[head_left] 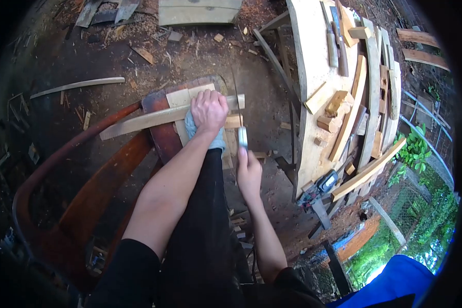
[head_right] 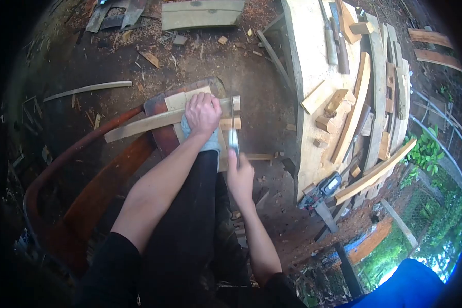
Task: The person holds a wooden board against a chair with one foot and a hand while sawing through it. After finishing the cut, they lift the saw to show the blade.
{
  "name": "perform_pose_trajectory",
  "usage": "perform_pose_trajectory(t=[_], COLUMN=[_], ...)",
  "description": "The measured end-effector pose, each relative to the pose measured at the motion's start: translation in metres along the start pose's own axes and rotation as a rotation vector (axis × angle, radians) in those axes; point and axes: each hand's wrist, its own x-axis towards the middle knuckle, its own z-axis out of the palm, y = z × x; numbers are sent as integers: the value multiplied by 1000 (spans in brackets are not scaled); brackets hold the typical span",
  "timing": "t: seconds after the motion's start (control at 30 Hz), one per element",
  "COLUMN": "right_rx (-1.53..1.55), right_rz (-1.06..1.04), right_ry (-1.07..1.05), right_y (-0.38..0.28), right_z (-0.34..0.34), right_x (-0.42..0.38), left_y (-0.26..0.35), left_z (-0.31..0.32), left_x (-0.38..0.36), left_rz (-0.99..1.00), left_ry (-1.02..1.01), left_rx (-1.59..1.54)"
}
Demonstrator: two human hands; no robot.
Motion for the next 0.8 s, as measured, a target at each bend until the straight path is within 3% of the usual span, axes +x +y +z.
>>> perform_pose_trajectory(t=[0.13,0.23,0.27,0.3,0.4,0.47,0.53,0.67,0.73,0.8], right_rx=[-30,33,68,44,46,79,-28,30,1,74], right_rz=[108,149,213,133,120,-24,-35,69,-11,75], right_ry=[-152,-176,-205,-167,-133,7,130,11,-9,-99], right_y=[-5,-4,-3,-4,38,10,6,7,11,13], right_z=[-83,-117,-120,-111,-50,8,44,7,-14,-50], right_x=[-121,-153,-155,-141,-51,27,50,41,-2,-70], left_y=[2,0,0,0,0,1,0,1,1,-1], left_z=[2,1,2,3,3,1,0,1,4,4], left_x=[9,6,7,9,4,7,9,8,11,6], left_rz=[5,6,9,15,23,20,32,19,21,14], left_ry=[6,-12,-18,-20,-9,-20,-17,-20,-10,-15], left_rx=[-11,-11,-3,-2,-15,10,15,30,24,30])
